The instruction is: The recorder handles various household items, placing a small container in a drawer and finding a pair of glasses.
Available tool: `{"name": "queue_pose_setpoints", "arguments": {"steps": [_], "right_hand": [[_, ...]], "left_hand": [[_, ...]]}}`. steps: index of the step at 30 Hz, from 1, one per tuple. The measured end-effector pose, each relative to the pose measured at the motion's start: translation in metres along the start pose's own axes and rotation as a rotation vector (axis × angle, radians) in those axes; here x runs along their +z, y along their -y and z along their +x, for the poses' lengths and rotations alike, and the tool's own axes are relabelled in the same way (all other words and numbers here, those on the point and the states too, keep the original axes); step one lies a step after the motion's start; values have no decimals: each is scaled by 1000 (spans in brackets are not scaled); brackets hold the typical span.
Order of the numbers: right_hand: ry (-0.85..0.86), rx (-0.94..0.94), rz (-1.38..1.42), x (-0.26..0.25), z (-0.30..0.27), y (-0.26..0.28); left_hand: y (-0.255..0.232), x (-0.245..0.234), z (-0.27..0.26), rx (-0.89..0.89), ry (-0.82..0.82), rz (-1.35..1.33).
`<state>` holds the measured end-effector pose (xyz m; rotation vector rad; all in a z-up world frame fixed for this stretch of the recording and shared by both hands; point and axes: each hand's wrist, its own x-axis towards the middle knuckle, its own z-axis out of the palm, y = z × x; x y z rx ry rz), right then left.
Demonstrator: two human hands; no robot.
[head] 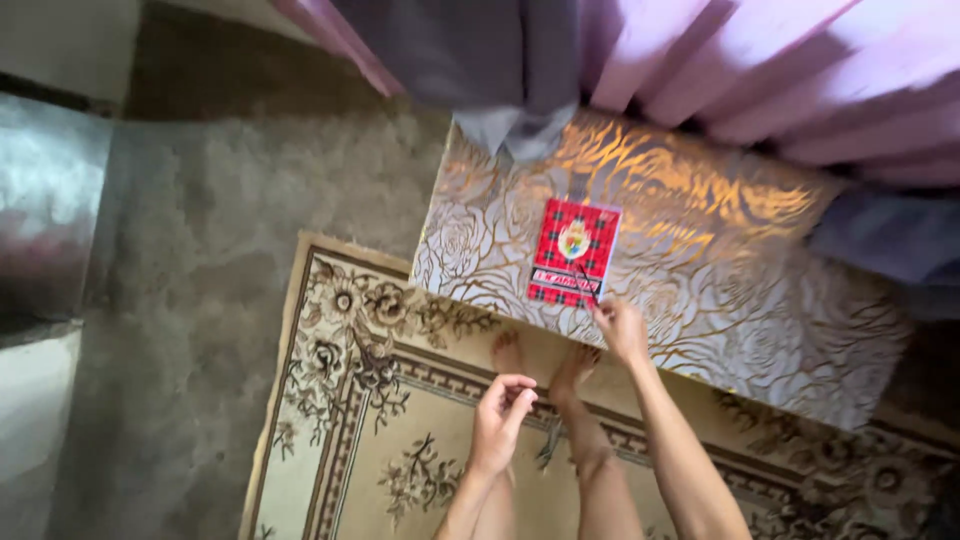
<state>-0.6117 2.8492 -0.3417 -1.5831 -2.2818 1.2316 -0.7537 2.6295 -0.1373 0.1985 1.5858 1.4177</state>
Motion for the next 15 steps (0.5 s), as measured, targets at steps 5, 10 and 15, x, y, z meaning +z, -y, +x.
{"name": "queue_pose_setpoints", "arguments": {"steps": [5,10,15], "right_hand": [[25,-12,371,-106,-68,83],[218,1,742,-220,-129,206],[310,-200,810,-288,-165,288]], "left_hand": [[-77,22,-11,84,41,45],[-141,52,-7,236,115,52],[-226,83,-37,285,304,21]]}}
